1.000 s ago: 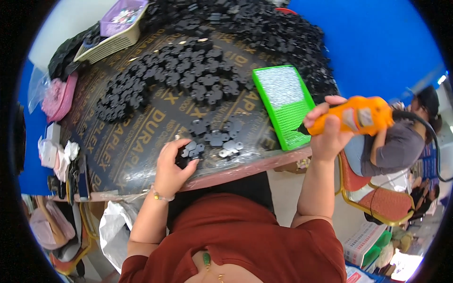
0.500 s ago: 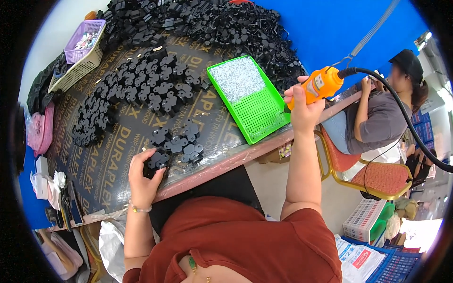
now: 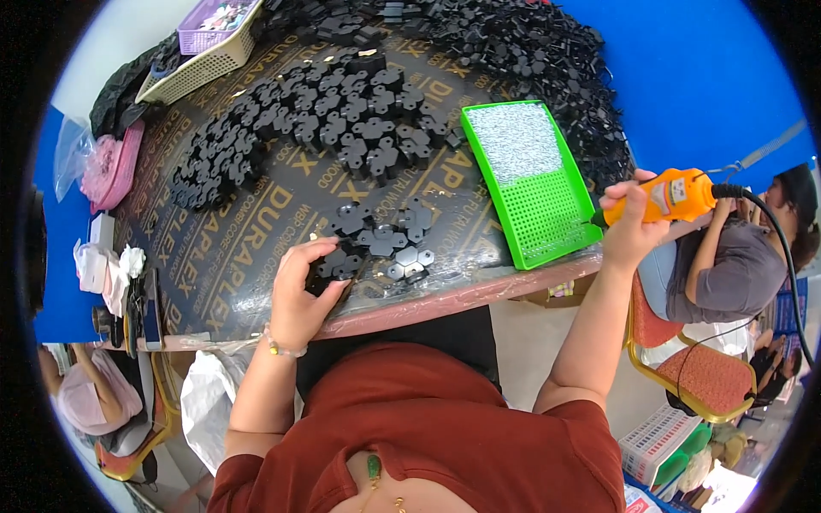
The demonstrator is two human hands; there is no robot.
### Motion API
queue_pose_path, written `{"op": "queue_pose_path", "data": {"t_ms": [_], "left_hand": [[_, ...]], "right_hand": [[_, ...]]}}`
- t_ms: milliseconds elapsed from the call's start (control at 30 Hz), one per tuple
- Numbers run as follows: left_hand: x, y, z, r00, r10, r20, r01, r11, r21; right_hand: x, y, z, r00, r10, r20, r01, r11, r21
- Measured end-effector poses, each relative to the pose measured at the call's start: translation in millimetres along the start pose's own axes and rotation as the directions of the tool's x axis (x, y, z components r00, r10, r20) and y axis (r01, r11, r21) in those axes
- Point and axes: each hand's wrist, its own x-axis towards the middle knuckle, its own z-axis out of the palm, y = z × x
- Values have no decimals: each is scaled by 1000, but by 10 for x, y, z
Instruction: Using an electric screwdriver to join black plastic components on a factory assembly line.
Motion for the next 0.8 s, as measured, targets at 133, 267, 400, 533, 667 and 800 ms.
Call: {"op": "queue_pose_path", "data": {"t_ms": [133, 267, 400, 533, 667, 800], "left_hand": [[-11, -1, -27, 999, -33, -1, 33, 999, 24], [46, -15, -217, 997, -22, -75, 28, 997, 78], [463, -235, -764, 953, 87, -291, 121, 770, 626], [660, -664, -941, 975, 4, -224, 184, 555, 811], [486, -643, -891, 988, 64, -141, 79, 576, 814], [173, -255, -803, 999, -12, -34, 26, 902, 431]], "right_hand": [[3, -168, 83, 997, -71, -29, 71, 997, 7], [-31, -559, 194, 985, -170, 7, 168, 981, 101], [-91, -711, 339, 968, -218, 125, 193, 964, 183], [-263, -752, 816, 964, -158, 212, 77, 934, 348], [-450, -828, 1136, 951, -146, 273, 24, 915, 404], [-564, -935, 1436, 910, -116, 399, -136, 824, 550]]}}
